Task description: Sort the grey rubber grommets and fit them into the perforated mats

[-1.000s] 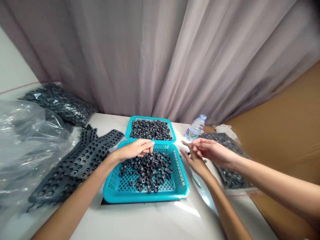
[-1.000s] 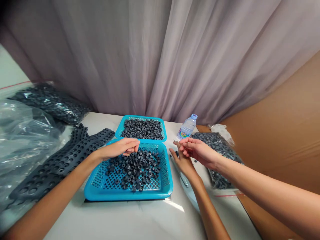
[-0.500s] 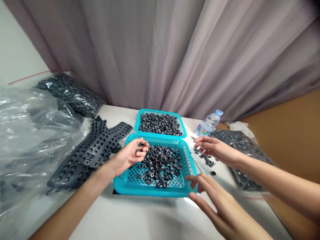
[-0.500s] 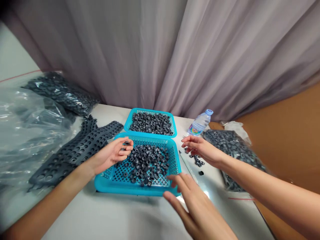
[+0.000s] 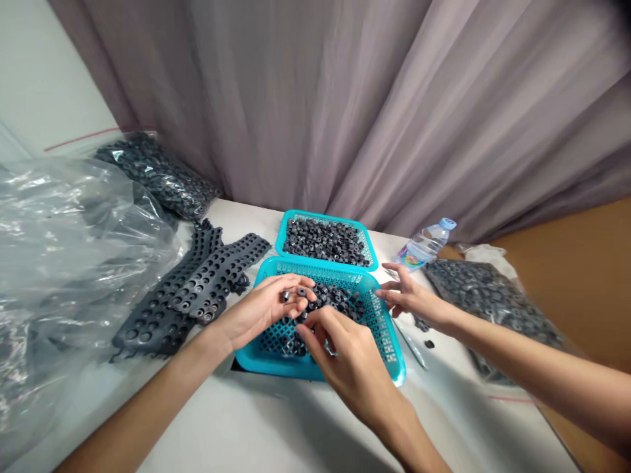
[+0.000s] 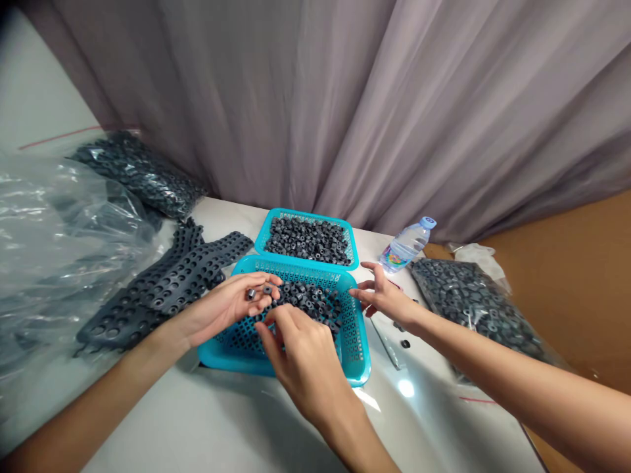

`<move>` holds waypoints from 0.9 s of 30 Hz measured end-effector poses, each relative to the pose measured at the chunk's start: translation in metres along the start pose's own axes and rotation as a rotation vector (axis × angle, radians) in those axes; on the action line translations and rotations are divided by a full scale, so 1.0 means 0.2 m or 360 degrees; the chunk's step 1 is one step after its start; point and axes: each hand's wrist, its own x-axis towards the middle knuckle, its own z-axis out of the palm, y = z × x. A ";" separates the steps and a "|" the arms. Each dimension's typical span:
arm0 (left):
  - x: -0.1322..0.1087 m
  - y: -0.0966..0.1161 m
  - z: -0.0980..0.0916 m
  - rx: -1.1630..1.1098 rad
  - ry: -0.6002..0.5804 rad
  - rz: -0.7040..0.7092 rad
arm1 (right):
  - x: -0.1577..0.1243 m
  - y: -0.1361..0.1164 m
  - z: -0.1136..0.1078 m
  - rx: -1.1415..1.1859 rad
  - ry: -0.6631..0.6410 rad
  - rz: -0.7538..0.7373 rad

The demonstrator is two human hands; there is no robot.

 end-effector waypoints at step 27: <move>-0.09 -0.07 0.10 -0.0101 0.0091 -0.0042 | -0.03 0.02 0.02 0.0337 0.0640 0.0139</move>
